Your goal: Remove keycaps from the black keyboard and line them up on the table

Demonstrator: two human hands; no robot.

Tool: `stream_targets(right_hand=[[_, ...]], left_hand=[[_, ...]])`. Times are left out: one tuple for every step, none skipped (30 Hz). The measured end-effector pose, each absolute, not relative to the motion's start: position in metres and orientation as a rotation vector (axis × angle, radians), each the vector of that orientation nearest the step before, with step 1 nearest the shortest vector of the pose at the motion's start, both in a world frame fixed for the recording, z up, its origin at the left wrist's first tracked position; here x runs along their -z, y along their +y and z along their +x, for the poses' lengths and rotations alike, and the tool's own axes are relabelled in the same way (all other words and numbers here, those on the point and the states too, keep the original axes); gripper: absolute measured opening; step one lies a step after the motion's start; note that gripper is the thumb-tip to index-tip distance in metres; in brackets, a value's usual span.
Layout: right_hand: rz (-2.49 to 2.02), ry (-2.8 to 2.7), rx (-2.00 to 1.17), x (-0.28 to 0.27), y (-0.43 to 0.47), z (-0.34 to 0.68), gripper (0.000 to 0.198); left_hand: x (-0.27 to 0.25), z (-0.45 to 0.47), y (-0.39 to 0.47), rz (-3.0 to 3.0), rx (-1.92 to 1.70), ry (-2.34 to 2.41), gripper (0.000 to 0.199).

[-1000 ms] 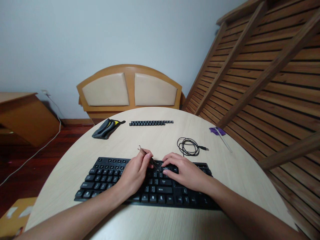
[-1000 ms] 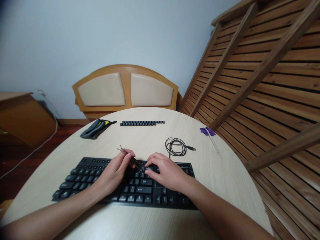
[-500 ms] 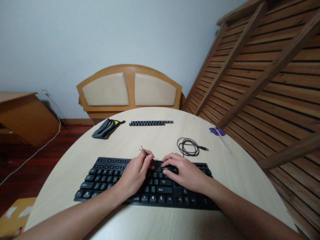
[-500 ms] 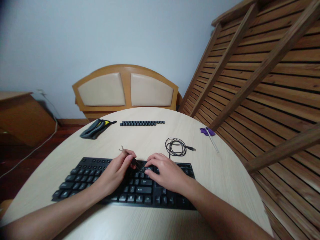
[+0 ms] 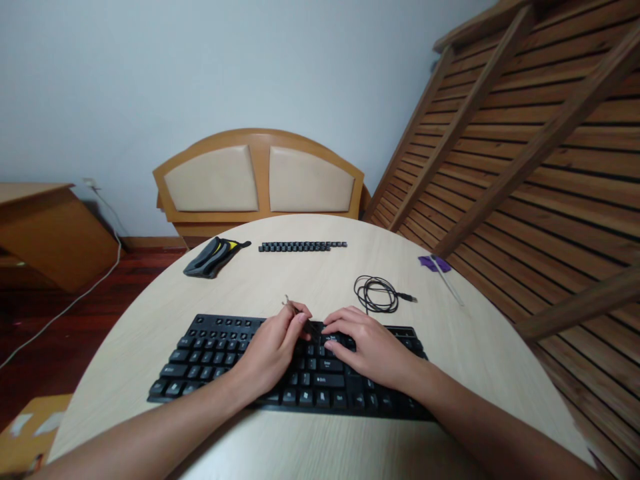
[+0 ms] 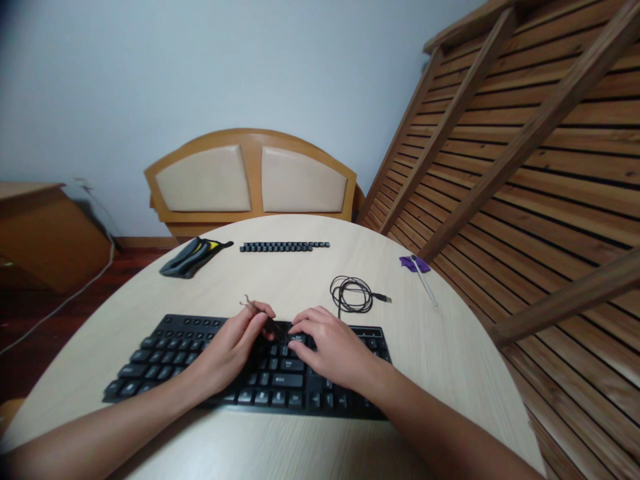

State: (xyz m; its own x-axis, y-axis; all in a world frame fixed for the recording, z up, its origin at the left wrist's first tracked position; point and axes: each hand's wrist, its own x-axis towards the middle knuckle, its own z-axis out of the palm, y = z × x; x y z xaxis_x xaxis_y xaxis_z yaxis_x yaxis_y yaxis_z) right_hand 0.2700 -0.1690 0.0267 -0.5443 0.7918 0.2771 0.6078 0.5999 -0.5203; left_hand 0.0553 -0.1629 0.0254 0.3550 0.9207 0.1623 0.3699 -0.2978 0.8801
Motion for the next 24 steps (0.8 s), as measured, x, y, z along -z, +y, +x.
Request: stream_targets(right_hand=[[-1.112, -2.338, -0.502, -0.0266, -0.1693, 0.2697, 0.016], [-1.114, -2.339, -0.502, -0.0266, -0.1694, 0.2695, 0.016], [-1.117, -2.340, -0.501, -0.0266, -0.1695, 0.2694, 0.016], [-1.118, -2.343, -0.501, -0.0267, -0.1696, 0.2695, 0.016], [-1.117, -2.345, -0.500, -0.0267, -0.1696, 0.2696, 0.016], [-1.115, -2.347, -0.500, -0.0267, -0.1695, 0.2698, 0.016], [-1.111, -2.348, -0.497, -0.0266, -0.1694, 0.2700, 0.016], [-1.103, -2.350, -0.495, -0.0264, -0.1692, 0.2701, 0.016], [-1.094, -2.350, -0.491, -0.0260, -0.1690, 0.2702, 0.016], [-1.087, -2.350, -0.487, -0.0255, -0.1687, 0.2702, 0.015], [-1.080, -2.350, -0.481, -0.0248, -0.1684, 0.2702, 0.015], [-1.074, -2.350, -0.476, -0.0241, -0.1681, 0.2702, 0.015], [-1.067, -2.352, -0.470, -0.0234, -0.1679, 0.2702, 0.014], [-1.062, -2.353, -0.464, -0.0227, -0.1677, 0.2704, 0.014], [-1.058, -2.355, -0.458, -0.0220, -0.1676, 0.2706, 0.013], [-1.053, -2.358, -0.453, -0.0215, -0.1676, 0.2709, 0.013], [-1.049, -2.361, -0.449, -0.0212, -0.1677, 0.2712, 0.012], [-1.047, -2.362, -0.444, -0.0211, -0.1678, 0.2715, 0.012], [-1.046, -2.364, -0.441, -0.0212, -0.1680, 0.2718, 0.011], [-1.044, -2.365, -0.437, -0.0214, -0.1681, 0.2719, 0.011], [-1.044, -2.364, -0.433, -0.0217, -0.1683, 0.2720, 0.011], [-1.044, -2.365, -0.430, -0.0220, -0.1684, 0.2719, 0.011], [-1.044, -2.365, -0.428, -0.0224, -0.1685, 0.2717, 0.011], [-1.043, -2.364, -0.426, -0.0226, -0.1685, 0.2715, 0.011]], left_hand=[[-0.0261, 0.0555, -0.1631, 1.837, -0.904, 1.128, 0.027], [-0.0266, 0.0556, -0.1634, 1.831, -0.913, 1.124, 0.026], [-0.0269, 0.0556, -0.1638, 1.824, -0.921, 1.121, 0.027], [-0.0269, 0.0556, -0.1642, 1.817, -0.928, 1.119, 0.027], [-0.0267, 0.0555, -0.1646, 1.809, -0.933, 1.118, 0.027], [-0.0263, 0.0554, -0.1648, 1.801, -0.937, 1.116, 0.027], [-0.0257, 0.0552, -0.1649, 1.793, -0.941, 1.114, 0.027], [-0.0251, 0.0551, -0.1648, 1.785, -0.945, 1.110, 0.028], [-0.0244, 0.0550, -0.1646, 1.778, -0.947, 1.106, 0.028], [-0.0240, 0.0551, -0.1643, 1.770, -0.950, 1.101, 0.028], [-0.0237, 0.0552, -0.1640, 1.764, -0.953, 1.095, 0.028], [-0.0236, 0.0554, -0.1636, 1.759, -0.958, 1.091, 0.029], [-0.0238, 0.0556, -0.1634, 1.755, -0.962, 1.086, 0.028], [-0.0242, 0.0559, -0.1632, 1.749, -0.972, 1.083, 0.028], [-0.0248, 0.0562, -0.1631, 1.734, -0.993, 1.079, 0.029], [-0.0255, 0.0565, -0.1630, 1.708, -1.029, 1.076, 0.029], [-0.0261, 0.0567, -0.1630, 1.672, -1.073, 1.074, 0.030], [-0.0263, 0.0570, -0.1630, 1.631, -1.120, 1.072, 0.031], [-0.0262, 0.0571, -0.1628, 1.593, -1.157, 1.071, 0.033], [-0.0257, 0.0572, -0.1625, 1.564, -1.182, 1.070, 0.033], [-0.0247, 0.0572, -0.1621, 1.552, -1.188, 1.074, 0.034], [-0.0235, 0.0572, -0.1616, 1.551, -1.180, 1.081, 0.033], [-0.0221, 0.0572, -0.1609, 1.558, -1.174, 1.091, 0.033], [-0.0210, 0.0571, -0.1603, 1.568, -1.164, 1.103, 0.032]])
